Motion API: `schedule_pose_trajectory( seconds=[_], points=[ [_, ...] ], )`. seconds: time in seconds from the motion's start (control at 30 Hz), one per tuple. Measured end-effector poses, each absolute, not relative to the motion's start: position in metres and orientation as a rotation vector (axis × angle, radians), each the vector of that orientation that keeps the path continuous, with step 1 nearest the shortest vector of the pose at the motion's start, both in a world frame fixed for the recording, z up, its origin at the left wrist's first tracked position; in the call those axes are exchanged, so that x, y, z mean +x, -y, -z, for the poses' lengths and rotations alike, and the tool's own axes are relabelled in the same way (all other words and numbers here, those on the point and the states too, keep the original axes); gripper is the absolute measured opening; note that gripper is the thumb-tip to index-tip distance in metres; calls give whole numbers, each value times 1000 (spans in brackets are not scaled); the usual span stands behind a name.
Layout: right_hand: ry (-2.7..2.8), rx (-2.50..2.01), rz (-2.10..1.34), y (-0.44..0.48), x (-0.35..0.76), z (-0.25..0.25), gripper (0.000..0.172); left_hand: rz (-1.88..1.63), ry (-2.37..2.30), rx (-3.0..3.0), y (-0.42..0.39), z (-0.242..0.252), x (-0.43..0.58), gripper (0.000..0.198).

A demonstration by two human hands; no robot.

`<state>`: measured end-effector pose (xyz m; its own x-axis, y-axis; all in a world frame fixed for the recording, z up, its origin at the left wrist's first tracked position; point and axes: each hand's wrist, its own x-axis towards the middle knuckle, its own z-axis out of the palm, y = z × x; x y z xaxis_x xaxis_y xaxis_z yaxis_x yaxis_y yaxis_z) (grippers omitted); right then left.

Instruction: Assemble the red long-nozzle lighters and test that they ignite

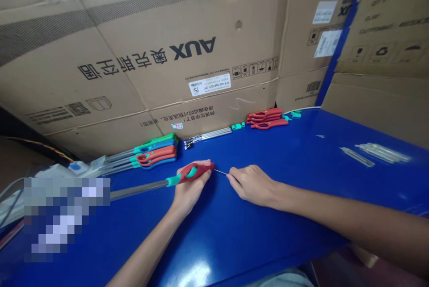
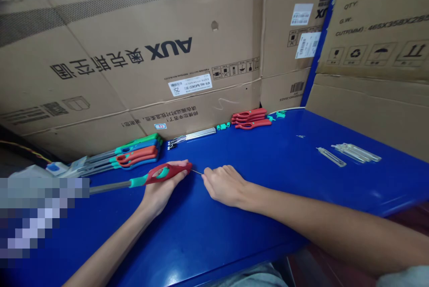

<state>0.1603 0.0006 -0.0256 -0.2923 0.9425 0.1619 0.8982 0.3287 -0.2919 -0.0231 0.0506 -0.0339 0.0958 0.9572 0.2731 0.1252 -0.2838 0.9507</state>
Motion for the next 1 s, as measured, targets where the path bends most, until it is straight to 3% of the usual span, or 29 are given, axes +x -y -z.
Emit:
schedule_pose_trajectory(
  seconds=[0.13,0.3,0.43,0.6,0.73,0.87,1.0],
  points=[
    [2217,-1629,-264,-2,160,27,35,-1339,-1085,1542,-48,31,-22,14],
    [2180,-1583,-281,-3,160,30,27,-1357,-1054,1538,-45,29,-22,13],
    [2142,-1529,-337,-4,162,31,35,-1377,-1041,1533,-46,30,-23,12],
    [2139,-1514,-329,-3,161,29,26,-1381,-1035,1534,-46,30,-23,11],
    [2108,-1507,-377,-4,160,27,34,-1394,-1032,1517,-43,29,-21,11],
    [2122,-1495,-369,-4,162,26,27,-1405,-1030,1490,-42,28,-19,12],
    [2101,-1485,-410,-3,163,26,32,-1406,-1024,1476,-43,29,-19,11]
  ],
)
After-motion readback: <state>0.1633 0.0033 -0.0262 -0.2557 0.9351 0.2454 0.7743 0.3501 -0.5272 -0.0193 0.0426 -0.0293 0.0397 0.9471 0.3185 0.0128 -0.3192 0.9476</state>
